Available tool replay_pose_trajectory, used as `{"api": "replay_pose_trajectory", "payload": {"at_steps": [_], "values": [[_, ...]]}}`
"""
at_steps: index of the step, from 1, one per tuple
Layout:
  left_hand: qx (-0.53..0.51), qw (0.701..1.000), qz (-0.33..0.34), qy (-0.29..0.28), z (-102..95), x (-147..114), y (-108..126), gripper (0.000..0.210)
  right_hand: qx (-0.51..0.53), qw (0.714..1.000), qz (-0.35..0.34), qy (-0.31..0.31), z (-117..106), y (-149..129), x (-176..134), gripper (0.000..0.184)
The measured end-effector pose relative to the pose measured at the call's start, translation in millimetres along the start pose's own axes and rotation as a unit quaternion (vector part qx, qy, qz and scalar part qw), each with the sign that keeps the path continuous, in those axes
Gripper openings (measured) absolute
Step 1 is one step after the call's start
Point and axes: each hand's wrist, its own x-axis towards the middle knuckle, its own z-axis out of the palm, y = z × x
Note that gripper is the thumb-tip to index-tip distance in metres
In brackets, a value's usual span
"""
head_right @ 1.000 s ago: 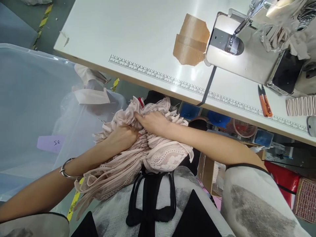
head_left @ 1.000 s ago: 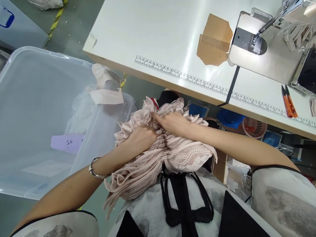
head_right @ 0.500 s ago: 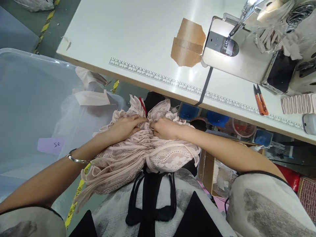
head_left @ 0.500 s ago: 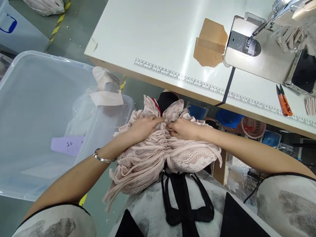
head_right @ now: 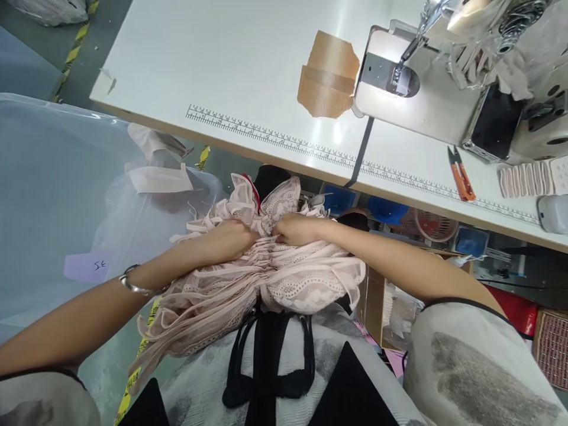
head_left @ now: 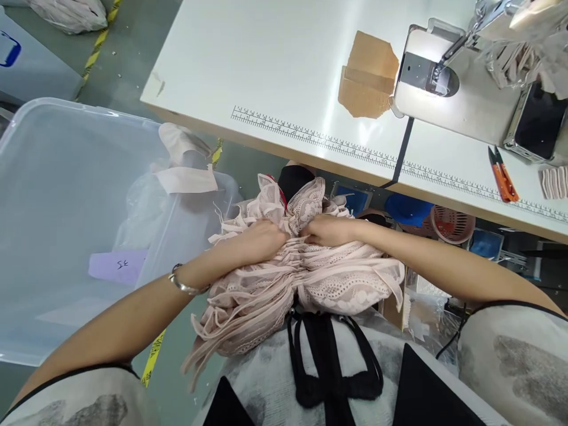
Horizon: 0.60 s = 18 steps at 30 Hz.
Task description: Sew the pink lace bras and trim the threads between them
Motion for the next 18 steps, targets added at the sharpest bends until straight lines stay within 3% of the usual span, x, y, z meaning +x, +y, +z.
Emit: {"api": "replay_pose_trajectory", "payload": {"at_steps": [3, 7, 11, 15, 18], "values": [[-0.107, 0.989, -0.095, 0.026, 0.0, 6.6, -12.4, 0.024, 0.117, 0.988, 0.048, 0.092, 5.4, 8.4, 1.1, 0.023], [-0.222, 0.959, -0.174, 0.036, -1.4, 12.1, -19.1, 0.023, 0.239, 0.953, 0.029, 0.184, 8.9, 10.5, 2.8, 0.023], [-0.288, 0.943, -0.16, 0.054, -3.0, 14.0, -15.7, 0.022, 0.244, 0.95, 0.039, 0.19, 8.1, 8.2, 3.7, 0.028], [-0.318, 0.932, -0.161, 0.066, 1.1, 17.4, -15.2, 0.025, 0.187, 0.959, 0.042, 0.209, 8.1, 6.1, 2.1, 0.014], [-0.391, 0.904, -0.151, 0.08, 8.1, 21.2, -19.2, 0.028, 0.17, 0.956, 0.049, 0.233, 9.1, 6.0, 0.7, 0.009]]}}
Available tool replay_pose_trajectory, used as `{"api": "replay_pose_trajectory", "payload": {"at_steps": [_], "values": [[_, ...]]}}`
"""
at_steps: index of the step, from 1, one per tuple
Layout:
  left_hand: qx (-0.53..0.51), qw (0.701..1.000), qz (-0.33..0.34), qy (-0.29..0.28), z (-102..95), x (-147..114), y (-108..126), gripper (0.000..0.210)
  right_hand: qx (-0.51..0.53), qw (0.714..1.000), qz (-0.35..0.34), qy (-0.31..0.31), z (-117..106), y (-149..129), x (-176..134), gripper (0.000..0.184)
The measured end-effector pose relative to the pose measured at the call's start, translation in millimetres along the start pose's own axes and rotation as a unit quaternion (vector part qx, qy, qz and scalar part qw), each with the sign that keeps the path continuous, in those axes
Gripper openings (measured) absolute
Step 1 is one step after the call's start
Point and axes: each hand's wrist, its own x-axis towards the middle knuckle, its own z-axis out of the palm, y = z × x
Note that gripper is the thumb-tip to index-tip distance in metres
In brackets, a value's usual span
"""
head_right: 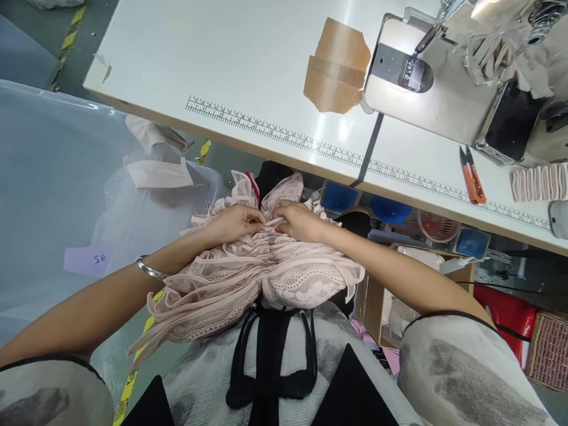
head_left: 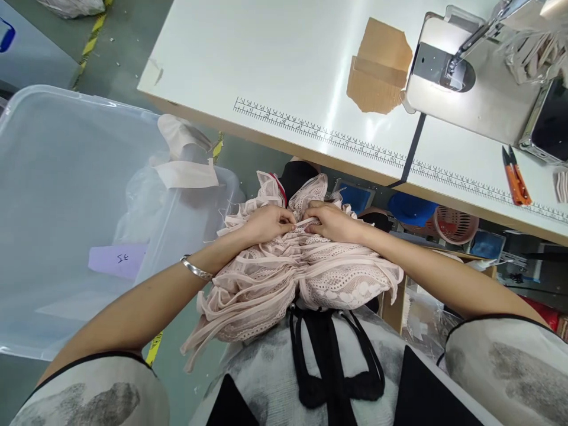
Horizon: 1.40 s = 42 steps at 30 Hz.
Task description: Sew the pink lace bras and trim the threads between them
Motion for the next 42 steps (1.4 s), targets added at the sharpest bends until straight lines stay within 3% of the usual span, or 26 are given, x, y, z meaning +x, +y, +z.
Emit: {"api": "replay_pose_trajectory", "payload": {"at_steps": [6, 9, 16, 32, 37, 42], "values": [[-0.148, 0.989, -0.018, -0.027, 0.7, 2.0, -3.6, 0.029, 0.177, 0.982, 0.055, -0.019, 0.2, 7.5, 1.5, 0.025], [-0.186, 0.981, -0.041, -0.03, 0.3, -0.8, -1.3, 0.029, 0.211, 0.975, 0.058, -0.033, 1.0, 9.9, 3.8, 0.023], [-0.194, 0.979, -0.05, -0.032, 0.2, -0.5, -1.8, 0.029, 0.19, 0.979, 0.059, -0.036, 2.8, 9.0, 6.4, 0.014], [-0.11, 0.993, -0.05, -0.012, 0.7, -0.8, 8.6, 0.015, 0.202, 0.977, 0.052, -0.044, 2.0, 9.5, 7.6, 0.022], [-0.109, 0.993, -0.048, 0.001, 3.9, 1.0, 6.8, 0.016, 0.148, 0.983, 0.106, -0.027, 3.4, 0.6, 13.9, 0.027], [-0.094, 0.995, -0.044, 0.003, 3.9, 1.5, 4.0, 0.014, 0.076, 0.989, 0.125, -0.025, 3.4, -9.0, 18.7, 0.011]]}}
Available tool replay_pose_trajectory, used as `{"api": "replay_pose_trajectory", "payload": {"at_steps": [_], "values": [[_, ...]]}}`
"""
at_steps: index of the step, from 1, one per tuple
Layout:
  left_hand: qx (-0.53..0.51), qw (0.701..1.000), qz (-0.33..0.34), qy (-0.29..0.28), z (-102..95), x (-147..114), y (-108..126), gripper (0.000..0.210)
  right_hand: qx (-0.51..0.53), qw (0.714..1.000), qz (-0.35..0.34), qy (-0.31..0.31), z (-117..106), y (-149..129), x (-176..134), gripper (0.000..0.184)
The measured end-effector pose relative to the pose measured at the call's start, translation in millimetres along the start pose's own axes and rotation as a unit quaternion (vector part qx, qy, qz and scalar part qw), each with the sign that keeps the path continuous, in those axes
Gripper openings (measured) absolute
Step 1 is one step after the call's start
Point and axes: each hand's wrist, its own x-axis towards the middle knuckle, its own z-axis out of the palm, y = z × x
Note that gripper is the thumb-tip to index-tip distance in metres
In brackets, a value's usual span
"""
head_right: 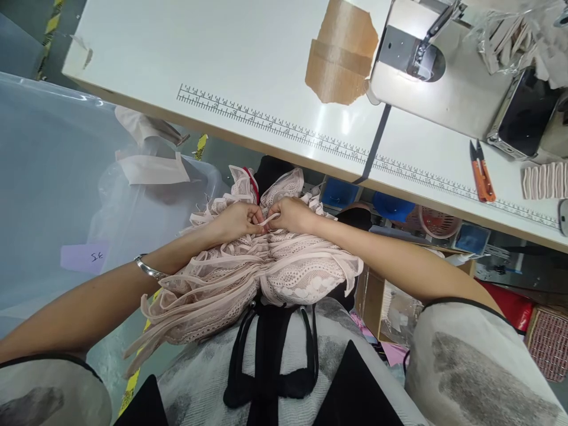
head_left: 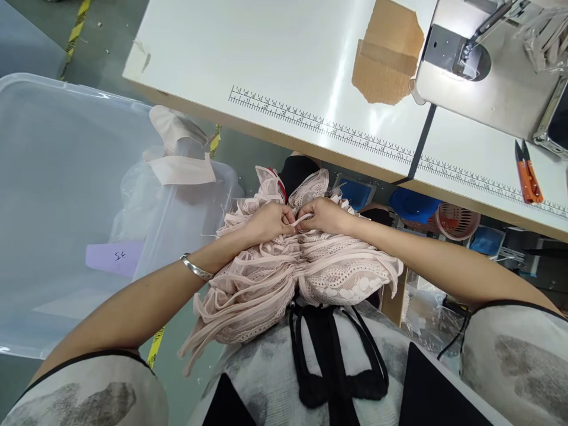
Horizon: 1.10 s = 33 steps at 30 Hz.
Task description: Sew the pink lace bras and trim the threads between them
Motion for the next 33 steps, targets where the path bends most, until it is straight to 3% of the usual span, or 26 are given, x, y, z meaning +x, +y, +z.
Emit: {"api": "replay_pose_trajectory", "payload": {"at_steps": [9, 21, 33], "values": [[-0.03, 0.998, 0.042, -0.036, -6.4, -0.7, -13.7, 0.025, -0.011, 1.0, -0.013, -0.021, -2.4, -0.8, -4.4, 0.013], [-0.033, 0.999, -0.002, -0.022, -7.4, -5.7, 4.3, 0.028, -0.016, 0.999, -0.003, -0.039, -0.4, 2.6, 1.4, 0.024], [-0.064, 0.998, -0.017, -0.02, -4.6, -2.0, -2.4, 0.025, -0.079, 0.996, -0.008, -0.04, -0.9, -6.1, -2.5, 0.017]]}}
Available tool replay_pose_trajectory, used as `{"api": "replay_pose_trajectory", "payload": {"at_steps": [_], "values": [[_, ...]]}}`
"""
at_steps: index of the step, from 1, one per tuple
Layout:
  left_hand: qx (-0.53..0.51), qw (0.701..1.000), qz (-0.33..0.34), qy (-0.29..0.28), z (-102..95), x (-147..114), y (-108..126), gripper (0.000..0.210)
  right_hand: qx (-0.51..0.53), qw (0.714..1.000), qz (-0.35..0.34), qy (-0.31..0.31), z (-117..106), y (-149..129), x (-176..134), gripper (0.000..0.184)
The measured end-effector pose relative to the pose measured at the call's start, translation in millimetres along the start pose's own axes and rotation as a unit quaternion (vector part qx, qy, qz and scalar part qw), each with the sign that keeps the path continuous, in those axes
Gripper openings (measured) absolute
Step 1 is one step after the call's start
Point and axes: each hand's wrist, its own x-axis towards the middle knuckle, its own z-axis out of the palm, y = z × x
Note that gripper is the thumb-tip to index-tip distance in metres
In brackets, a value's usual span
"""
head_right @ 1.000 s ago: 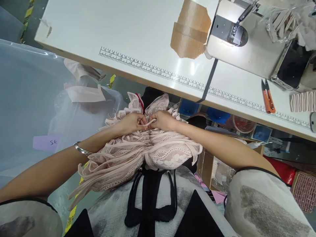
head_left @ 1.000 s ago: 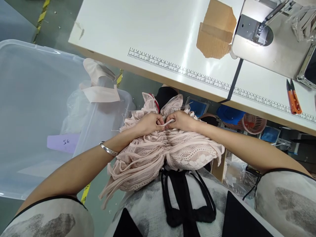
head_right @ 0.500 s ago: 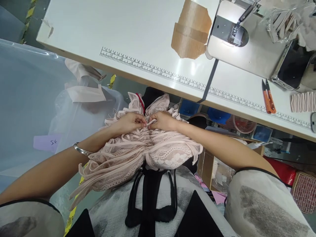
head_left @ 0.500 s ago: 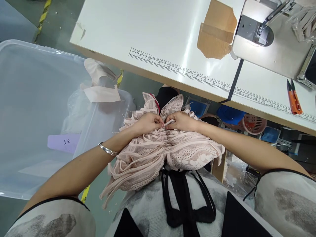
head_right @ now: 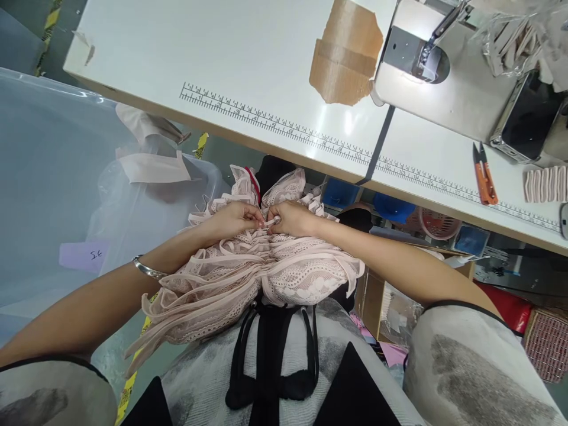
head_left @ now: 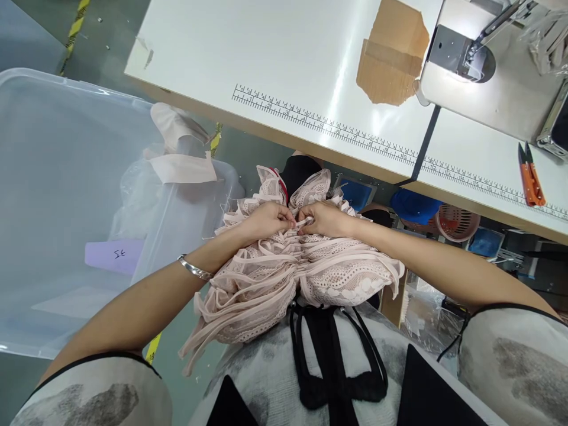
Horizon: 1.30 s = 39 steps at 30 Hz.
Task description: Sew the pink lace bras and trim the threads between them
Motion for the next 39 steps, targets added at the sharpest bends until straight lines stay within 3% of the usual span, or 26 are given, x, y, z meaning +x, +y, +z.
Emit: {"api": "replay_pose_trajectory", "payload": {"at_steps": [10, 23, 30, 34, 37, 39], "values": [[-0.071, 0.997, -0.018, -0.015, -1.5, -3.6, -3.1, 0.027, -0.009, 1.0, -0.009, 0.006, 1.7, 2.7, 1.4, 0.016], [-0.061, 0.998, -0.015, -0.029, -2.1, -4.5, -2.1, 0.024, 0.005, 1.0, -0.006, -0.007, -0.4, 1.3, 1.0, 0.015], [-0.033, 0.999, -0.012, -0.032, -3.5, -3.7, 1.3, 0.023, 0.099, 0.995, -0.023, -0.011, 1.6, 11.6, 1.1, 0.017], [0.116, 0.993, 0.008, -0.003, -1.7, -6.1, 1.6, 0.022, 0.2, 0.978, -0.063, -0.015, 1.9, 21.6, -1.9, 0.026], [0.318, 0.947, 0.015, 0.04, 1.1, -17.0, 1.9, 0.034, 0.192, 0.979, -0.068, -0.001, 2.0, 21.8, -6.5, 0.039], [0.419, 0.907, 0.0, 0.041, 2.8, -25.7, 3.7, 0.044, 0.098, 0.993, -0.047, 0.039, 2.5, 17.1, -9.6, 0.042]]}}
